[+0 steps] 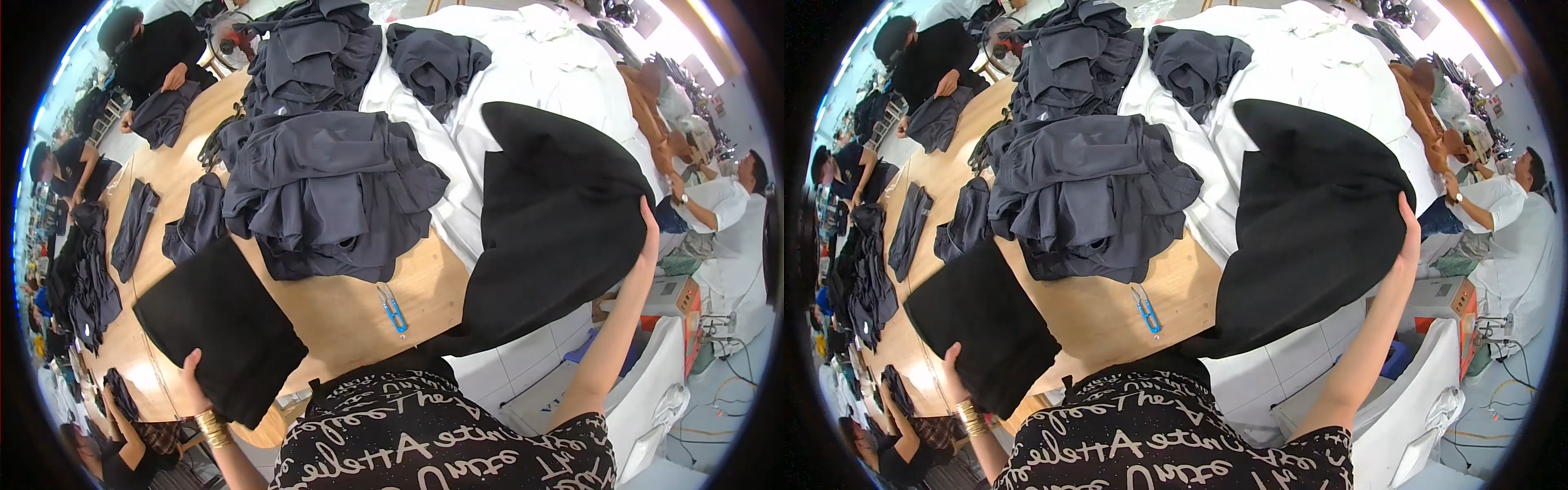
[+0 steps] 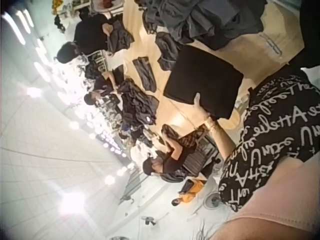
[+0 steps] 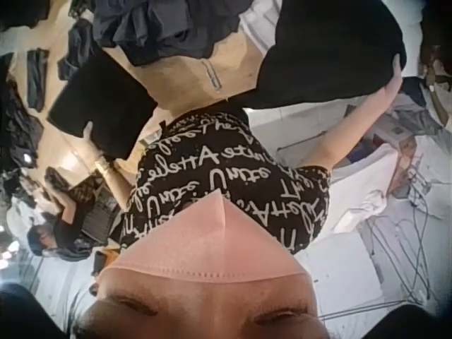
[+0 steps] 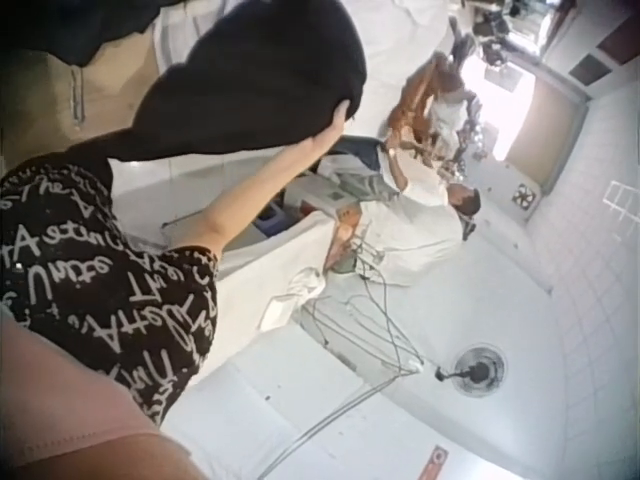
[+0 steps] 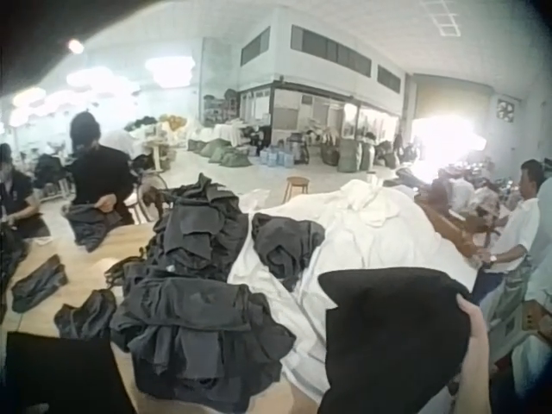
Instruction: Trimming threads and folding black pants on a work table in a garment factory.
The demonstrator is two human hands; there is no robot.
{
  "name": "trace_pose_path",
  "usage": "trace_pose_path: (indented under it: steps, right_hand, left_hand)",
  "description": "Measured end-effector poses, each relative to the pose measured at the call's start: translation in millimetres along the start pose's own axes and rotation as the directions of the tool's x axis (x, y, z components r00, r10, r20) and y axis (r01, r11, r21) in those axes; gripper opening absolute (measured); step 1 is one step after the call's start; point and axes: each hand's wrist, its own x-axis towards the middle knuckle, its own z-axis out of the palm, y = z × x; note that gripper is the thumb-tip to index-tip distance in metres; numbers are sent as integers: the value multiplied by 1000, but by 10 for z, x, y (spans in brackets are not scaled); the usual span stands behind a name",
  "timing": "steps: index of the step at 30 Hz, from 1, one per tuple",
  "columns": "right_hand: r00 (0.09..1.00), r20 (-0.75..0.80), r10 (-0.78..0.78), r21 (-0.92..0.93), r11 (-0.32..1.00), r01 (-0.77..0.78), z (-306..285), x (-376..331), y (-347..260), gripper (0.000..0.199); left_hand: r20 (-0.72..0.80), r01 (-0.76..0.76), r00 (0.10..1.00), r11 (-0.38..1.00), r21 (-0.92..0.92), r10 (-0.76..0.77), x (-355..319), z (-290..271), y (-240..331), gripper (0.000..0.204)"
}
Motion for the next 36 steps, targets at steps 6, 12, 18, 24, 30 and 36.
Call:
trace_pose_path:
  steps: [6,12,18,24,30,36]
  right_hand:
    - [985,-128,-118,-27,993,116,-324,-173,-166,35]
    - [919,-251,-305,-124,951,282,-140,-747,-864,39]
    - [920,-195,-341,-112,939,325,-192,-1267,-1320,38]
    - [862,-275,-427,-161,904,396,310,-1442,-1322,35]
    - [779,-120,-615,-334,764,552,2083,-1012,-243,33]
    - [586,230,-777,-476,435,764,3879,-1267,1132,35]
  left_hand:
    - [84,-62,994,990,-130,74,-580,1406,462,43]
    - [482,77,874,997,-3,-66,200,2330,-403,27]
    - [664,291,663,936,196,-345,356,3237,-1703,36]
    - [656,103,688,936,337,-312,638,3221,-2431,66]
    - [666,-426,745,779,460,14,539,2931,-2349,89]
    - [999,-652,39,758,16,12,-468,2670,-1617,113]
